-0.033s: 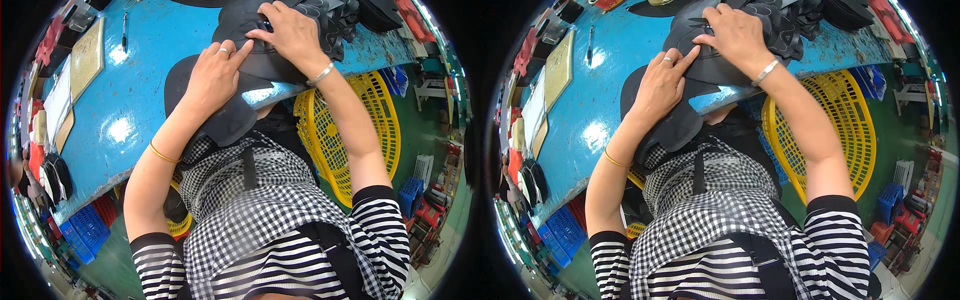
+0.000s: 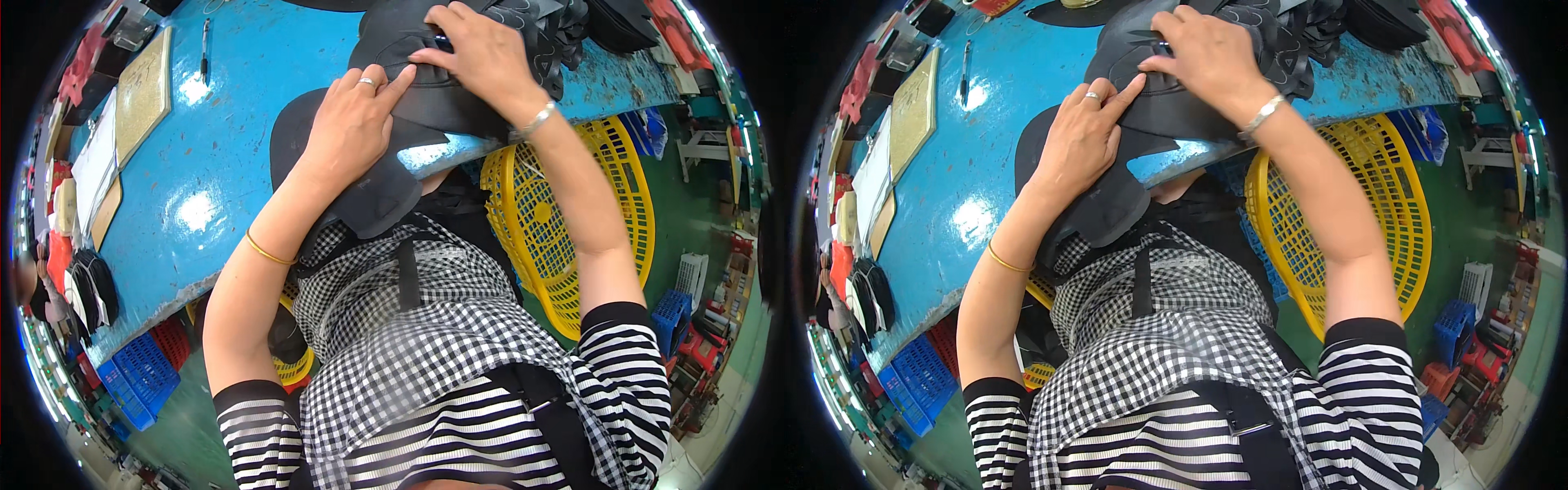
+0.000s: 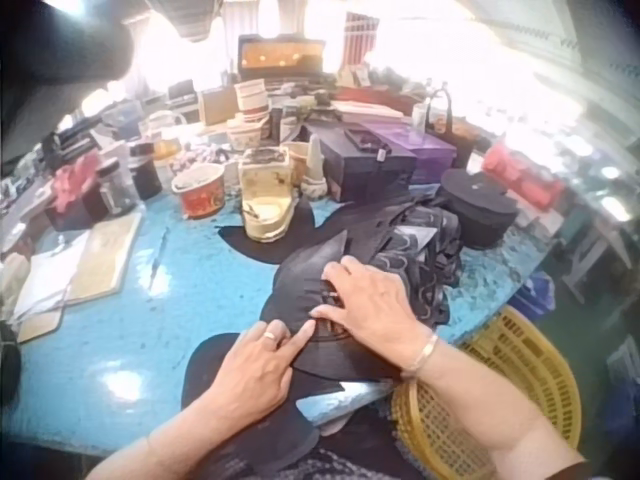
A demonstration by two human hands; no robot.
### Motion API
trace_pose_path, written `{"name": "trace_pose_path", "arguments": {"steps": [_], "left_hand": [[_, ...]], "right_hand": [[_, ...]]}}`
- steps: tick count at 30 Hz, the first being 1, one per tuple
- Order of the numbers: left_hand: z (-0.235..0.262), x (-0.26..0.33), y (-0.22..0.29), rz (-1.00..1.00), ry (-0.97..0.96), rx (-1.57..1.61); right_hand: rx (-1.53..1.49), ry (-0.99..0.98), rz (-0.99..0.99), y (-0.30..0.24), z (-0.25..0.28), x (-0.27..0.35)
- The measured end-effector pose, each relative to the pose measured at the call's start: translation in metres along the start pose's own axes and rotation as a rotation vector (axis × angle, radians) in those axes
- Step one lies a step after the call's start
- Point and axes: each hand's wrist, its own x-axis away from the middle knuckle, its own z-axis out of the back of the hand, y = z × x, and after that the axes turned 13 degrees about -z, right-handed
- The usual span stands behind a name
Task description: Trim excess material and threads from black leather shoe uppers using small snips.
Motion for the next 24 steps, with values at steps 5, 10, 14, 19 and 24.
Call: {"name": "trace_pose_path", "arguments": {"steps": [5,10,14,19,24], "left_hand": [[-0.002,0.004,0.001,-0.005,0.017,-0.004],[0.005,-0.003,-0.014,-0.016,-0.039,0.214],[0.032,0.015,-0.039,0.039,0.051,0.197],[0.062,0.026,-0.04,0.411,-0.24,0.23],[0.094,0.044,-0.045,0.461,-0.407,0.593]], "right_hand": [[-0.069,-0.337,-0.069,0.014,0.01,-0.003],[0.157,0.029,-0.077,0.016,-0.02,0.002],[0.085,0.022,-0.037,0.024,-0.02,0.007],[0.057,0.04,-0.048,0.016,-0.016,0.015],[0.005,0.036,-0.076,0.012,-0.01,0.017]]}}
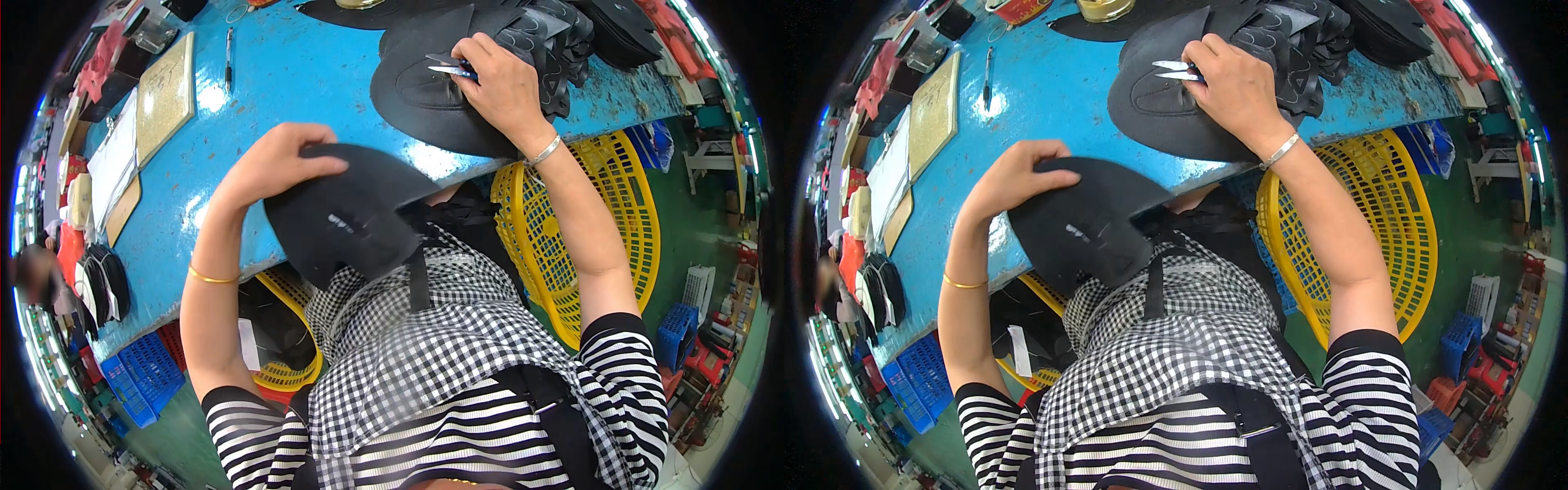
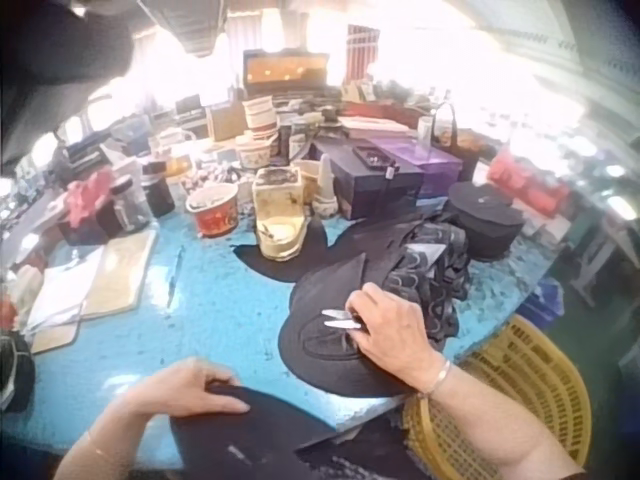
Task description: Trim excess material and threads from black leather shoe uppers using small snips.
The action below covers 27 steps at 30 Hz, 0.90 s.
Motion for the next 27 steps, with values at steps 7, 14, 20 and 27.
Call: {"name": "trace_pose_path", "arguments": {"steps": [7,14,20,27], "left_hand": [[0.027,0.017,0.009,-0.1,0.109,0.787],[-0.006,-0.056,0.029,-0.004,0.424,1.059],[-0.036,-0.09,0.015,0.068,0.603,0.947],[-0.038,-0.1,0.004,-0.091,0.555,0.391]], "right_hand": [[-0.118,0.004,-0.055,0.007,0.006,0.002],[-1.098,-0.208,-0.484,0.021,0.039,0.005],[-1.001,-0.154,-0.549,0.048,0.072,0.006],[-0.859,-0.101,-0.543,0.072,0.082,-0.008]]}}
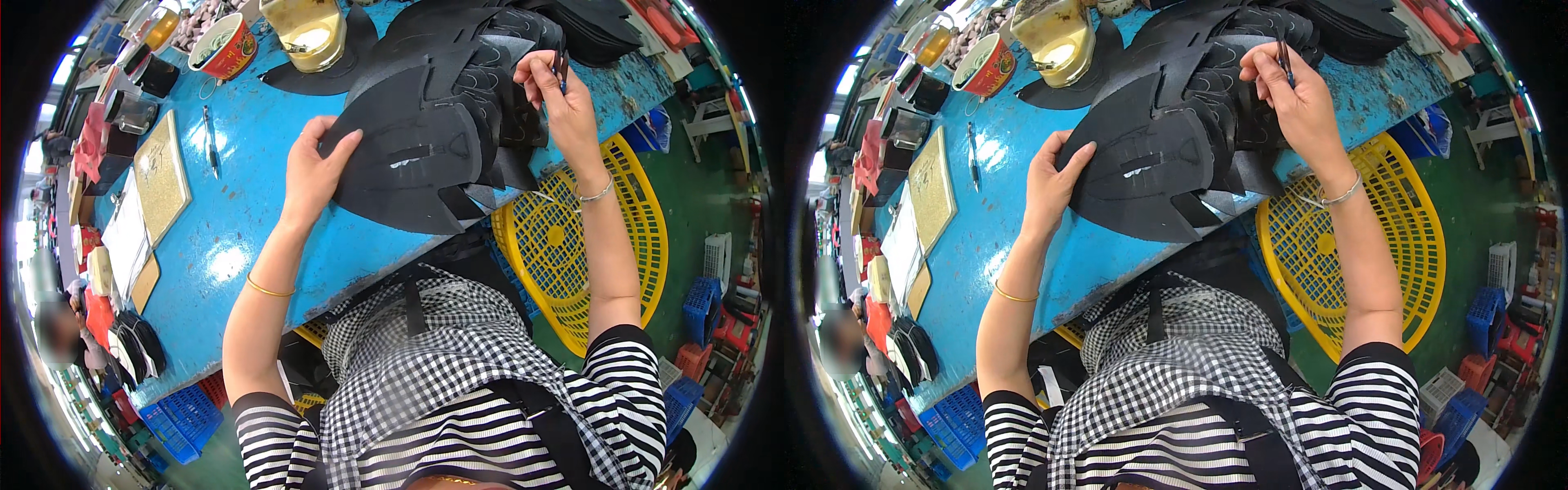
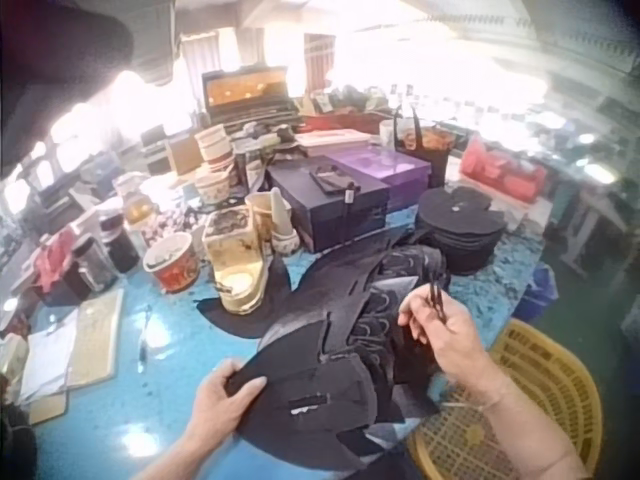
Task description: Trim excess material and threads from black leather shoe uppers using small snips.
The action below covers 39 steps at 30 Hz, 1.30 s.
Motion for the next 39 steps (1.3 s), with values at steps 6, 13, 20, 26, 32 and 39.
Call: {"name": "trace_pose_path", "arguments": {"steps": [6,13,20,26,32,39], "left_hand": [[0.012,-0.003,0.052,-0.015,0.117,0.391],[0.081,-0.012,0.054,-0.139,0.458,0.601],[0.096,-0.005,0.054,-0.102,0.511,0.661],[0.085,-0.021,0.069,-0.221,0.48,0.683],[0.056,-0.038,0.074,-0.488,0.358,0.519],[0.023,-0.007,0.018,-0.568,-0.175,-0.077]], "right_hand": [[0.029,-0.077,0.046,-0.009,-0.013,0.004],[0.632,-0.135,0.285,-0.034,-0.032,0.021],[0.958,-0.165,0.201,-0.02,-0.052,0.035],[0.821,-0.117,0.202,-0.017,-0.054,0.028],[0.687,-0.269,0.294,-0.036,-0.039,0.033],[0.482,-0.74,0.395,-0.091,0.003,0.065]]}}
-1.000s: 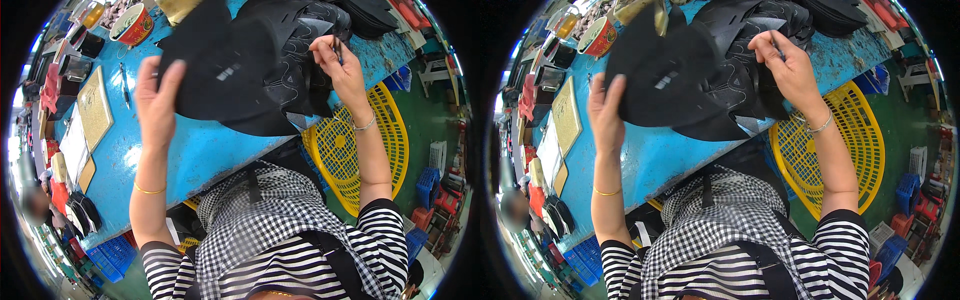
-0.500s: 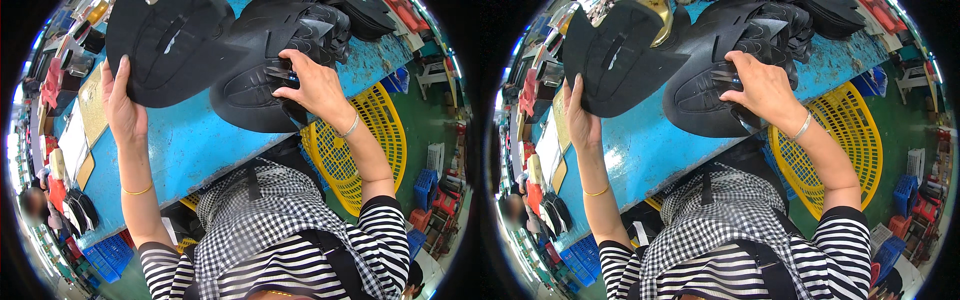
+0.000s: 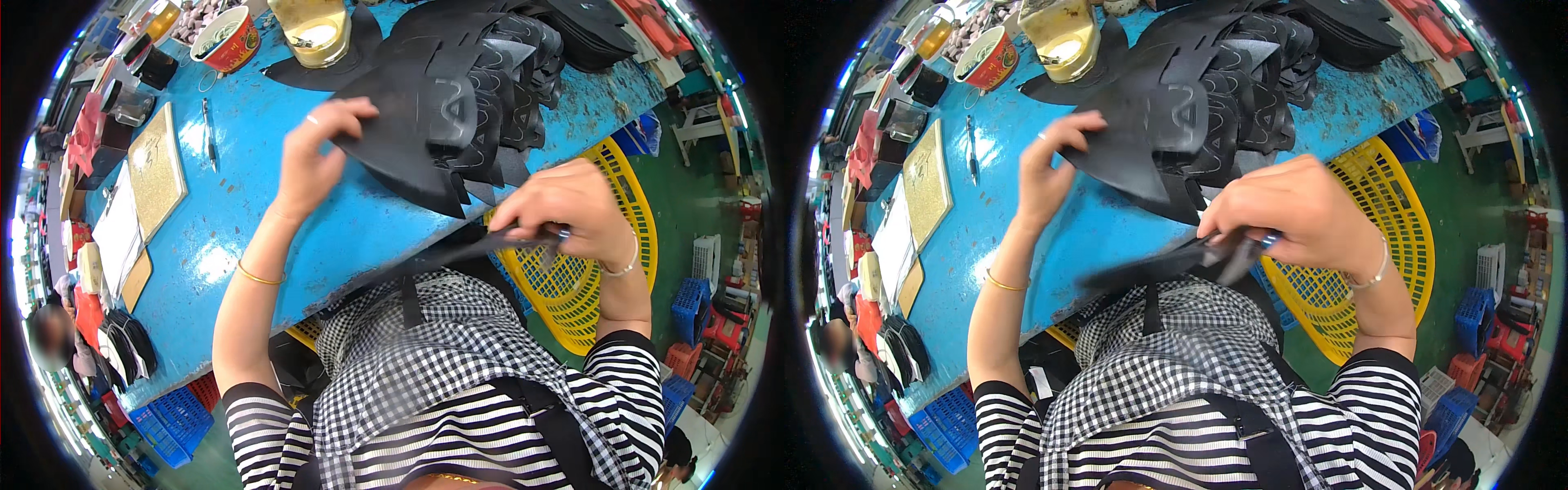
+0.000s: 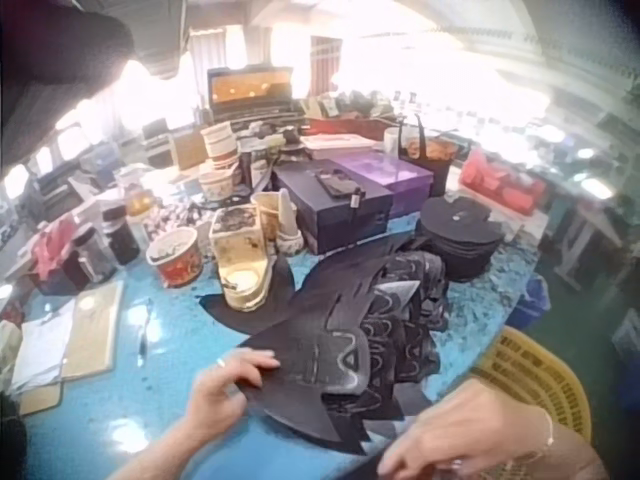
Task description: Trim excess material and threads from black leather shoe uppers using small snips.
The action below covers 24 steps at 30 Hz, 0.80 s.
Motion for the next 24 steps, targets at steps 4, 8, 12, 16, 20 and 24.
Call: {"name": "trace_pose_path", "arguments": {"steps": [4,8,12,16,20,24], "left_hand": [[-0.015,0.013,0.004,-0.1,-0.325,-0.145],[-0.001,0.014,0.005,-0.022,-0.432,-0.138],[-0.001,0.026,-0.001,0.107,-0.331,0.026],[-0.001,0.022,0.003,0.435,-0.147,0.253],[0.008,0.025,-0.021,0.476,0.184,0.663],[-0.011,-0.001,0.003,0.298,-0.021,-0.072]], "right_hand": [[-0.34,0.579,0.146,-0.012,0.017,0.007],[0.491,0.746,0.37,-0.006,0.026,-0.01],[0.46,0.608,0.45,0.022,-0.013,-0.026],[0.45,0.437,0.209,0.063,-0.055,-0.009],[0.443,0.369,0.075,0.071,-0.058,-0.001],[0.427,0.274,0.028,0.06,-0.052,-0.01]]}}
